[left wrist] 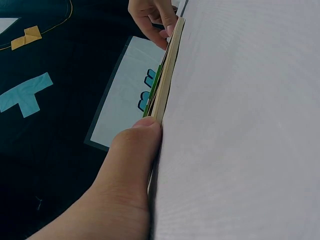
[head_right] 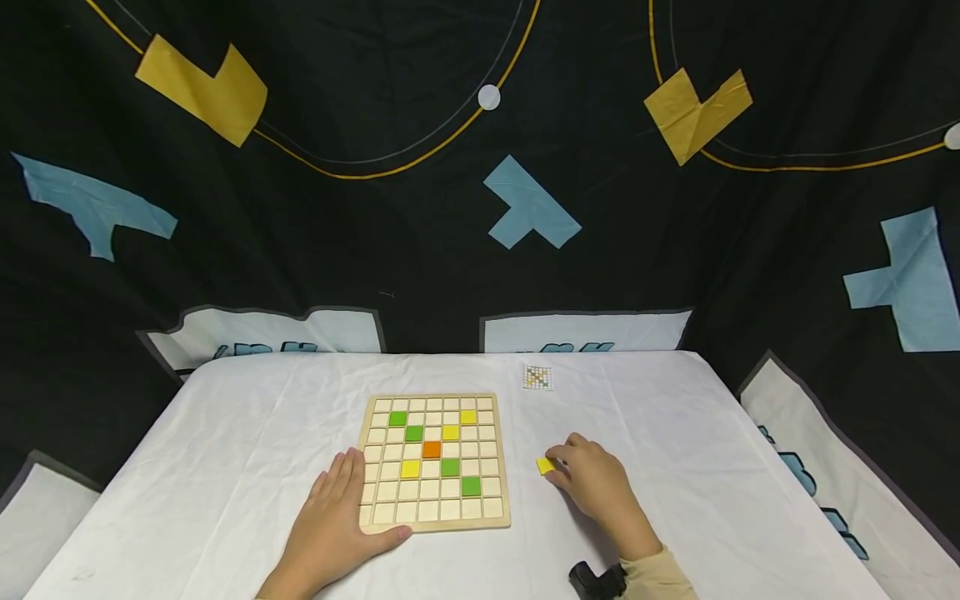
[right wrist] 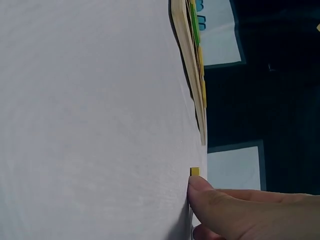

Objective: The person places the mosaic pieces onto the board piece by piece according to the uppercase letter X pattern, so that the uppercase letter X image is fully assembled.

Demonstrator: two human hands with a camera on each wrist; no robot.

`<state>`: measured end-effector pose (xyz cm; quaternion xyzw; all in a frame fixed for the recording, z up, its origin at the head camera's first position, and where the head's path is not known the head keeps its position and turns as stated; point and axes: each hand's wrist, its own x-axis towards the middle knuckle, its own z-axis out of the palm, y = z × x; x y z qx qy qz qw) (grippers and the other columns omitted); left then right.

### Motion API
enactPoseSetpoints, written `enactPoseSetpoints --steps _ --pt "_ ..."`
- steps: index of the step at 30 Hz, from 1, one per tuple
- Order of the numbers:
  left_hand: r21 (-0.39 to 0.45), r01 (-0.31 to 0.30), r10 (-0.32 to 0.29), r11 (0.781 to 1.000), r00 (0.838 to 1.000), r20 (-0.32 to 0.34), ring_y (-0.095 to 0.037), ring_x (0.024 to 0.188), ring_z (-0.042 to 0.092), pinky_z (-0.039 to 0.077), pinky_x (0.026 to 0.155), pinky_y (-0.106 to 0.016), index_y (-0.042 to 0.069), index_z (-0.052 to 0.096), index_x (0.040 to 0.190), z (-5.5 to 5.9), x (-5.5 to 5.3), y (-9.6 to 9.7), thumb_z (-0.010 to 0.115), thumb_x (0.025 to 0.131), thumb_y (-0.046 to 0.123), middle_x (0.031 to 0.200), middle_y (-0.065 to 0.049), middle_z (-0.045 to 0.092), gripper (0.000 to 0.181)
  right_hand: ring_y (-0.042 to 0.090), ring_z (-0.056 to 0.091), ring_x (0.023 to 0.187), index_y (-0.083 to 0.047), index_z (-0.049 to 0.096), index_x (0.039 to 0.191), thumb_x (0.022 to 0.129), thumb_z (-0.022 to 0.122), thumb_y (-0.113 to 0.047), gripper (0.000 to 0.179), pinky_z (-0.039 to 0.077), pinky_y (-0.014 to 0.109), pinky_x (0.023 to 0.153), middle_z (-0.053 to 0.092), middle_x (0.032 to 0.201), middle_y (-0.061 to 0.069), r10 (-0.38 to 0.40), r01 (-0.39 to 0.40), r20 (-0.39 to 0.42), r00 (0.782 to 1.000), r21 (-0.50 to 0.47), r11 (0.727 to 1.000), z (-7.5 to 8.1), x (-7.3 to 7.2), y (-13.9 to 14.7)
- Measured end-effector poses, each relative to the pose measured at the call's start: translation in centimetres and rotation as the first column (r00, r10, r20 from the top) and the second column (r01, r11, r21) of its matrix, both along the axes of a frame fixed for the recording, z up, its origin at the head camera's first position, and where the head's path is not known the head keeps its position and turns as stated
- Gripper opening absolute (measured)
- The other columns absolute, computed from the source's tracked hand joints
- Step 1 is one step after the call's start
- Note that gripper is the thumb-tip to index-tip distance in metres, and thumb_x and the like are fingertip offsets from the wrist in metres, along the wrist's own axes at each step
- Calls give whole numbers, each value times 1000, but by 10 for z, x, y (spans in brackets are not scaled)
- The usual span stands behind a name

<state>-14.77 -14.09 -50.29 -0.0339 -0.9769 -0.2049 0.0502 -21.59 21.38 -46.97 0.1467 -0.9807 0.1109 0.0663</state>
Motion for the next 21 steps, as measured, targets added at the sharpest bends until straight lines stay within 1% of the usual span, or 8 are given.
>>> enactPoseSetpoints --steps 3,7,10,12,15,21 --pt "-6 2 -2 1000 1000 -5 -38 153 18 17 123 -54 -6 20 155 0 0 0 56 64 92 164 -21 19 138 8 55 72 -15 74 99 81 81 -29 23 49 29 63 58 82 -7 4 -4 -11 1000 -7 1000 0 0 -3" --pt "-10 3 -3 1000 1000 -17 -38 153 19 17 123 -54 -6 20 155 -1 0 -1 56 64 92 164 -21 20 138 6 44 67 -15 69 94 84 78 -32 22 41 27 60 51 77 -9 -5 6 9 1000 -39 999 1 -1 -13" --pt "-7 2 -2 1000 1000 -23 -38 153 20 18 123 -54 -6 21 155 -2 0 -1 56 64 93 164 -21 20 138 5 43 67 -17 67 94 87 76 -36 22 39 25 60 49 76 -11 2 0 26 1000 -75 997 3 -2 -27" --pt "-4 1 -1 1000 1000 -23 -38 153 19 18 123 -54 -5 21 155 -3 0 -2 56 64 93 164 -21 20 138 4 43 67 -17 67 94 88 74 -37 22 38 24 59 50 76 -11 29 -27 28 999 -93 995 5 -1 -38" --pt "0 0 0 1000 1000 -23 -38 153 19 18 123 -54 -5 22 155 -3 -1 -2 56 64 93 164 -22 21 138 4 44 67 -17 67 95 89 72 -39 23 38 23 58 51 78 -12 92 -89 21 996 -103 991 6 1 -58" --pt "4 0 0 1000 1000 -27 -39 152 20 19 122 -55 -6 23 154 -1 0 -1 56 65 92 163 -23 23 137 2 44 65 -17 69 101 91 70 -42 27 38 19 57 52 78 -14 220 -218 4 976 -101 971 7 5 -101"
